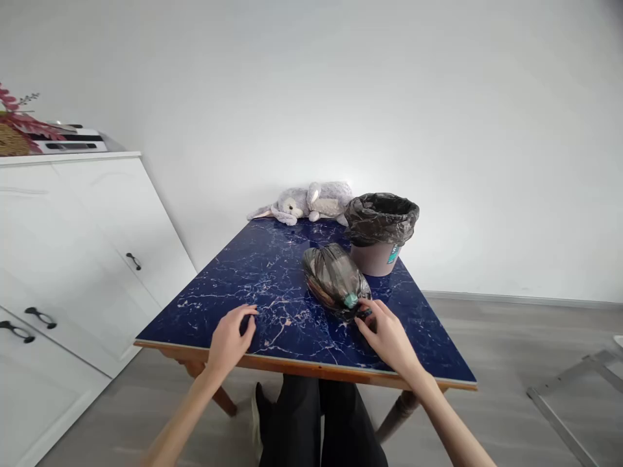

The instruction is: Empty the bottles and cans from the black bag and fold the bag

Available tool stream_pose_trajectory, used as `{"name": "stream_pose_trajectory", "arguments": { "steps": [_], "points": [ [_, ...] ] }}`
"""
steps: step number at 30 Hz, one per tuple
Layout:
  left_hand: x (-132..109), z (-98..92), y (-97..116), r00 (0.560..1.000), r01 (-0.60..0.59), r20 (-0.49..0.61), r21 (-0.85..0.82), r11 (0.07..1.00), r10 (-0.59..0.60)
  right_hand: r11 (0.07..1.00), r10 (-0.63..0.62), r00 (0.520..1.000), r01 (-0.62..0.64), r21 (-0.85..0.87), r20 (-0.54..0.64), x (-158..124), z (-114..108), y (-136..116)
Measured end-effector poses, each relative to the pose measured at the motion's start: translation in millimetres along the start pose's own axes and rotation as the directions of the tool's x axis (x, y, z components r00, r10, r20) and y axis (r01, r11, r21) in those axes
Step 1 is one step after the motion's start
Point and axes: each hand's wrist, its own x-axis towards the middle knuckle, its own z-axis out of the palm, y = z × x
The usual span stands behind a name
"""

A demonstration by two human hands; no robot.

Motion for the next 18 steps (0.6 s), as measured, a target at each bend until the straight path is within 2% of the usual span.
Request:
{"name": "stream_pose_trajectory", "arguments": {
  "steps": [3, 5, 8, 11, 14, 18],
  "points": [
    [3.0, 9.6, 42.9, 0.975, -0.21, 0.051, -0.131, 0.969, 0.218, 0.991, 0.02, 0.997, -0.03, -0.13, -0.074, -1.8, 17.1, -0.2],
    [5.4, 13.9, 76.7, 0.94, -0.319, 0.06, -0.204, 0.926, 0.337, 0.992, 0.004, 0.996, -0.016, -0.129, -0.089, 0.4, 24.4, -3.1],
    [8.1, 20.1, 121.3, 0.908, -0.39, 0.065, -0.236, 0.89, 0.415, 0.996, -0.046, 0.997, 0.041, -0.078, -0.066, 5.7, 26.2, -15.5],
    [8.6, 32.8, 147.3, 0.926, -0.351, 0.058, -0.224, 0.909, 0.372, 0.99, -0.105, 0.993, 0.109, 0.089, -0.047, 10.7, 18.3, -36.2],
    [7.3, 51.1, 152.7, 0.963, -0.267, -0.011, -0.157, 0.951, 0.269, 0.951, -0.173, 0.985, 0.166, 0.259, 0.002, 14.5, 6.1, -52.5],
    [5.7, 67.5, 143.0, 0.984, -0.164, -0.087, -0.139, 0.977, 0.153, 0.969, -0.175, 0.984, 0.172, 0.175, 0.005, 14.2, -1.8, -48.2]
  ]
}}
